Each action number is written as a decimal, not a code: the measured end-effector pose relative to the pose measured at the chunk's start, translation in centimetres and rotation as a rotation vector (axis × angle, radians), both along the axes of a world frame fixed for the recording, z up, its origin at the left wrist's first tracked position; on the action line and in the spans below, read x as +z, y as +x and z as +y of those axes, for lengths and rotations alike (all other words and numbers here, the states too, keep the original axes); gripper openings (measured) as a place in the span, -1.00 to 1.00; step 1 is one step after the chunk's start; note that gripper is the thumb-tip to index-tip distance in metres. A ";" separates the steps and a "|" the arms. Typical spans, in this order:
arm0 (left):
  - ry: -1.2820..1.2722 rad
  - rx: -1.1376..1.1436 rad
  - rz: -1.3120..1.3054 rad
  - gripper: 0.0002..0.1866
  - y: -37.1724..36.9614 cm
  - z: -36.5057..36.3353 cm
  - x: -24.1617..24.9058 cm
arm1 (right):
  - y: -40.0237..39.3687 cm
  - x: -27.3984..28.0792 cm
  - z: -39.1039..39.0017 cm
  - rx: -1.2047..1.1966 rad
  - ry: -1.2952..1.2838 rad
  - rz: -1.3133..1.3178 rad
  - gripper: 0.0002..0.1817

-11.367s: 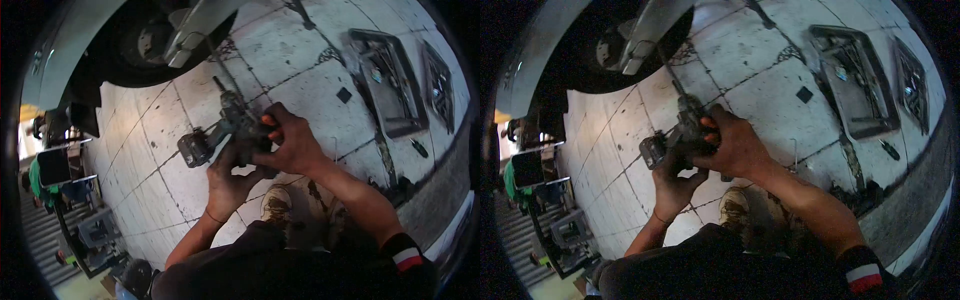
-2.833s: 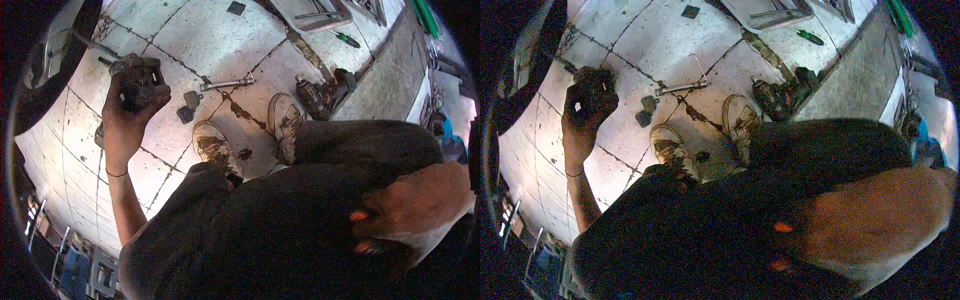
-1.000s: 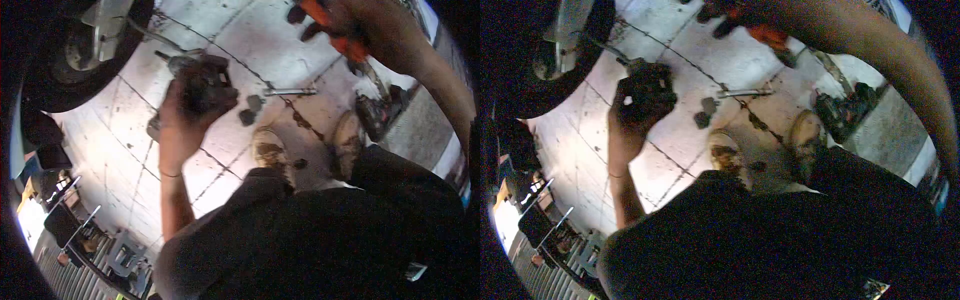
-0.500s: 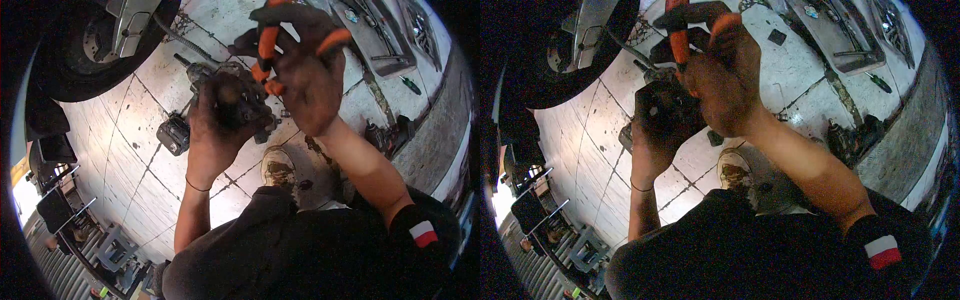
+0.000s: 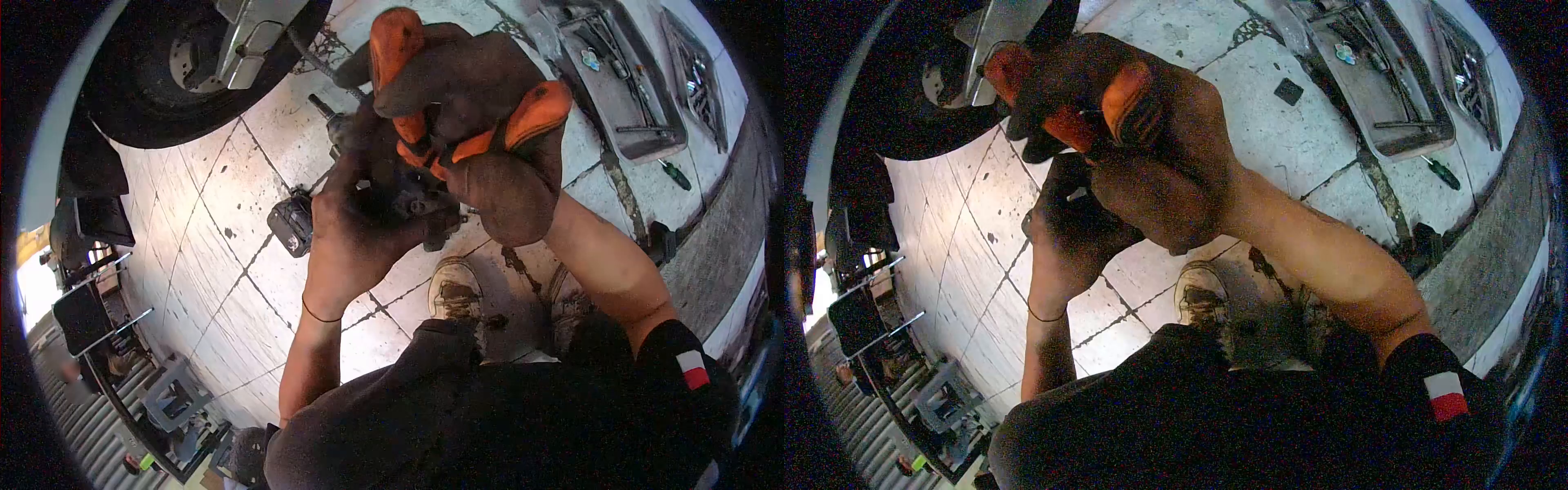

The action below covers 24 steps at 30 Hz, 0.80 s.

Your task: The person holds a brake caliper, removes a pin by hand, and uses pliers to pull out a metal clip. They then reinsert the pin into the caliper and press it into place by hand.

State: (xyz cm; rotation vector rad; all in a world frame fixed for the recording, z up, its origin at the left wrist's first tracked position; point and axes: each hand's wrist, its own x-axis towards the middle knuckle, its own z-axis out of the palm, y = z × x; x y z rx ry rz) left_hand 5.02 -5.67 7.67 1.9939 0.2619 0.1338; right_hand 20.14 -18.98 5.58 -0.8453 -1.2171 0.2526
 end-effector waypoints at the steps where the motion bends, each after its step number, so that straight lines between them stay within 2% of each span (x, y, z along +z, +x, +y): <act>1: -0.031 0.024 0.053 -0.05 0.1 -0.3 0.7 | 0.1 0.1 0.0 0.012 -0.019 -0.041 -0.42; 5: -0.016 0.020 0.108 0.08 -0.1 -0.1 1.1 | 0.5 0.5 0.1 0.040 -0.055 -0.129 -0.39; 9: 0.028 0.003 0.105 0.10 0.0 -0.1 1.6 | -1.3 0.4 0.9 0.082 -0.051 0.139 -0.48; 11: -0.121 0.002 0.004 0.08 0.1 -0.1 0.5 | -1.3 0.5 1.3 0.093 -0.050 0.206 -0.51; 12: -0.122 0.004 0.004 0.08 0.0 -0.1 0.4 | -1.1 0.6 1.6 0.102 0.037 0.209 -0.53; 14: -0.129 0.034 0.005 -0.05 -0.1 -0.2 0.2 | -0.9 0.9 1.6 0.113 0.123 0.210 -0.55; 15: -0.131 0.036 0.004 -0.05 -0.1 0.0 0.1 | -0.8 1.0 1.5 0.121 0.070 0.161 -0.55; 17: 0.033 -0.092 -0.036 -0.21 -0.2 0.8 -0.1 | -0.9 0.8 1.6 0.128 0.011 0.118 -0.56; 18: 0.027 -0.091 -0.032 -0.21 -0.3 1.0 -0.4 | -1.2 0.5 2.2 0.129 -0.086 0.160 -0.56; 19: -0.082 -0.036 0.004 -0.28 -0.5 1.1 -0.7 | -1.8 1.3 2.8 0.128 -0.185 0.207 -0.55; 20: -0.193 0.018 0.045 -0.35 -0.7 1.0 -1.0 | -2.0 2.7 2.3 -0.186 -0.282 0.034 -0.59; 21: -0.202 0.017 0.052 -0.35 -0.6 1.0 -1.0 | -1.7 3.3 2.7 -0.187 -0.292 0.039 -0.59; 23: -0.135 0.041 0.119 -0.36 -0.1 0.9 -0.2 | -0.9 3.6 3.8 -0.086 -0.190 0.289 -0.66; 24: -0.032 0.045 0.114 -0.32 0.3 0.8 0.5 | -1.4 3.2 4.5 0.108 0.040 0.513 -0.51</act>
